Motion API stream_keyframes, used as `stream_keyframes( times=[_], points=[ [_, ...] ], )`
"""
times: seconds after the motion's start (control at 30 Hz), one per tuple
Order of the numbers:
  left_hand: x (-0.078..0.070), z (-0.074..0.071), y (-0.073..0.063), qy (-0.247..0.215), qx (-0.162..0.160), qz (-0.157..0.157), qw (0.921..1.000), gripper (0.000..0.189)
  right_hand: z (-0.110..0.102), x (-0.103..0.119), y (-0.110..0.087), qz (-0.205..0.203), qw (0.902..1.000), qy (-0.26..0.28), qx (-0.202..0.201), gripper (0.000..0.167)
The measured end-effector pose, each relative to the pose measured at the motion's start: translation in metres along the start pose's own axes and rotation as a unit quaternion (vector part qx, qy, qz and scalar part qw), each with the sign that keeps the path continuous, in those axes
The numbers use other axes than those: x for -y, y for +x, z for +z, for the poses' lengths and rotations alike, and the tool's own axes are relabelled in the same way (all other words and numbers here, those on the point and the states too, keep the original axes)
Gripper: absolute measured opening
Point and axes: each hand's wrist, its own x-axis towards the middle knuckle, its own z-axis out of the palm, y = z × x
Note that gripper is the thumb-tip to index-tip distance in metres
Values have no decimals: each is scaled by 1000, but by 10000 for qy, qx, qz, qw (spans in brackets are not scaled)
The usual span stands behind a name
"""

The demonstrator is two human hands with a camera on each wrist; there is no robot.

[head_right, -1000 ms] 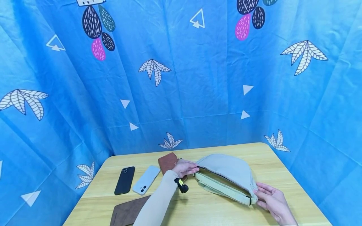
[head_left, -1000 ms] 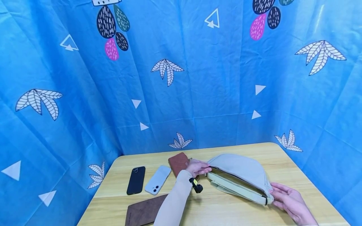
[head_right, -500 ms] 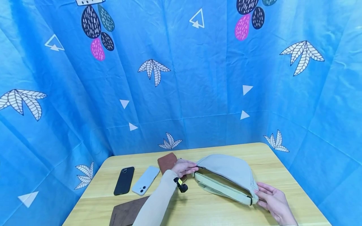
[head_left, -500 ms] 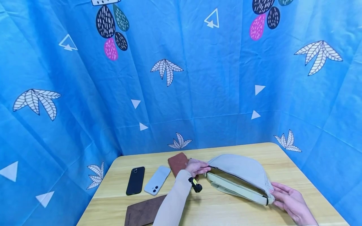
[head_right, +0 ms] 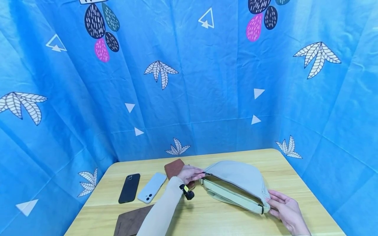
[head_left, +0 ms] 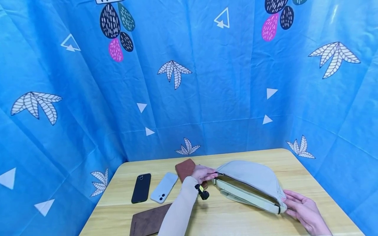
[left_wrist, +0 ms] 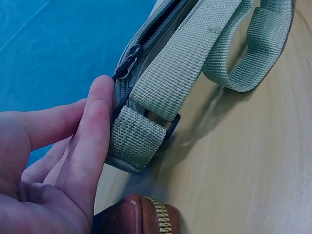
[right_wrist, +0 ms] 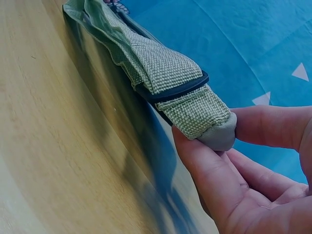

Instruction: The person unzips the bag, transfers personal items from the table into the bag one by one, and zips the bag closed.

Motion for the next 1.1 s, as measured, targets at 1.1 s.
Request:
stream_keyframes(
  times=[1.1],
  points=[
    [-6,-10,-5,218,-291,345,9987,31,2,-1,-2,-201,9993,247,-173,36]
  ],
)
